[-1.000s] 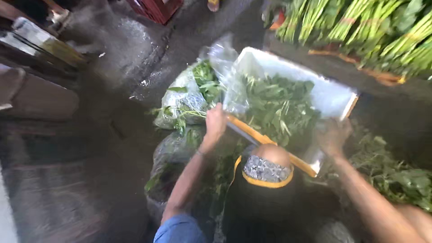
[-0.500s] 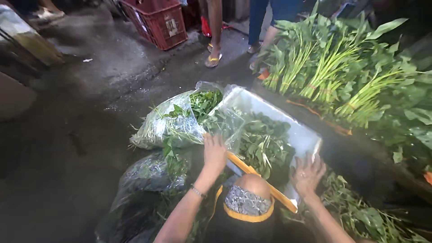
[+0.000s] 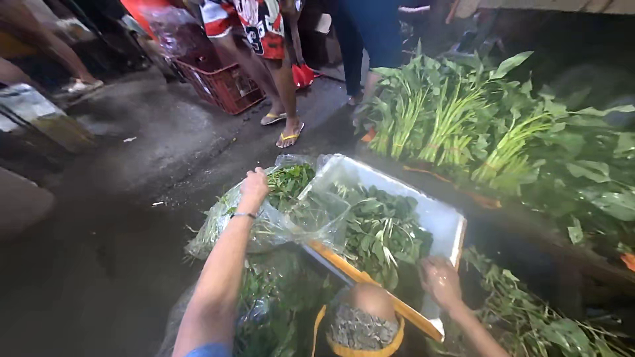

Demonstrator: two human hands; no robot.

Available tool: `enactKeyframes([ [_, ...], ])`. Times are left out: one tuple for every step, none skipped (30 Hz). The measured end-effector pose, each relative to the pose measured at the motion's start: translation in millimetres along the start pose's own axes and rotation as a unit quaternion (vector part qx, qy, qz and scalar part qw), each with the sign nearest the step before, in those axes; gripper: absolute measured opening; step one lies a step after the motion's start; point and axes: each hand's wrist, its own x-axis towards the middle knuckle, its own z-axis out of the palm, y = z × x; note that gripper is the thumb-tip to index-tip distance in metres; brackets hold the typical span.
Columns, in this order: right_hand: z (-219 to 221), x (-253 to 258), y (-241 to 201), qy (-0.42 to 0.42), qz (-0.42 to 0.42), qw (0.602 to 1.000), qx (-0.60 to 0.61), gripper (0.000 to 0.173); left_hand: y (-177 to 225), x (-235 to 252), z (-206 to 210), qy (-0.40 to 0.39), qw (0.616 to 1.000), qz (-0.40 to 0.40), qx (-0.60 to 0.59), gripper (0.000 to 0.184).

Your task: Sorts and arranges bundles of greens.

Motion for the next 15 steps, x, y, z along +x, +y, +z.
enactKeyframes([
  [2.0, 0.3, 0.9, 0.009, -0.005, 1.000, -0.006, 0.023, -4.7, -1.9, -9.5, -0.004, 1.000, -0.015, -0.012, 0.056],
  [2.8, 0.3, 0.3, 0.014, -0.009, 1.000, -0.011, 0.023, -10.7, -4.0, -19.1, 0.000, 1.000, -0.026, -0.011, 0.043],
  [3.1, 0.1, -0.6, 0.018, -0.014, 1.000, -0.015, 0.021, -16.9, -6.9, -27.4, 0.006, 0.999, -0.034, -0.004, 0.027],
  [2.5, 0.3, -1.2, 0.024, -0.018, 0.999, -0.018, 0.020, -21.5, -9.7, -35.0, 0.004, 0.999, -0.045, 0.007, 0.020],
  [1.7, 0.4, -1.4, 0.024, -0.018, 0.999, -0.017, 0.020, -25.0, -10.7, -38.9, 0.000, 0.998, -0.052, 0.024, 0.017],
  [2.0, 0.0, -1.2, 0.029, -0.018, 0.999, -0.019, 0.020, -27.5, -10.1, -38.3, 0.001, 0.998, -0.054, 0.040, 0.014],
  [2.3, -0.5, -1.2, 0.031, -0.017, 0.999, -0.020, 0.020, -29.0, -8.3, -34.2, 0.005, 0.997, -0.048, 0.056, 0.013],
  [1.9, -0.7, -0.9, 0.032, -0.018, 0.999, -0.022, 0.020, -28.9, -5.1, -27.7, 0.010, 0.996, -0.035, 0.080, 0.012],
  [1.2, -0.4, -1.1, 0.029, -0.016, 0.999, -0.022, 0.020, -26.2, -2.7, -22.2, 0.020, 0.994, -0.015, 0.106, 0.013],
  [1.1, 0.4, -1.8, 0.025, -0.014, 0.999, -0.021, 0.020, -20.8, -2.5, -18.6, 0.036, 0.991, 0.009, 0.128, 0.013],
  [0.4, 1.0, -3.3, 0.019, -0.012, 1.000, -0.020, 0.020, -11.7, -5.5, -17.2, 0.045, 0.988, 0.036, 0.140, 0.013],
  [-0.5, 1.1, -5.0, 0.006, -0.008, 1.000, -0.024, 0.021, 1.9, -11.5, -16.6, 0.034, 0.986, 0.060, 0.150, 0.014],
  [-2.0, 0.3, -6.4, -0.011, -0.003, 1.000, -0.029, 0.022, 18.5, -20.2, -14.7, 0.007, 0.984, 0.083, 0.158, 0.015],
  [-3.7, -0.1, -7.4, -0.024, 0.000, 0.999, -0.034, 0.023, 35.1, -27.6, -9.7, -0.030, 0.981, 0.103, 0.163, 0.015],
  [-5.0, 0.1, -8.0, -0.031, -0.001, 0.999, -0.036, 0.023, 49.1, -31.0, -2.5, -0.063, 0.980, 0.119, 0.150, 0.018],
])
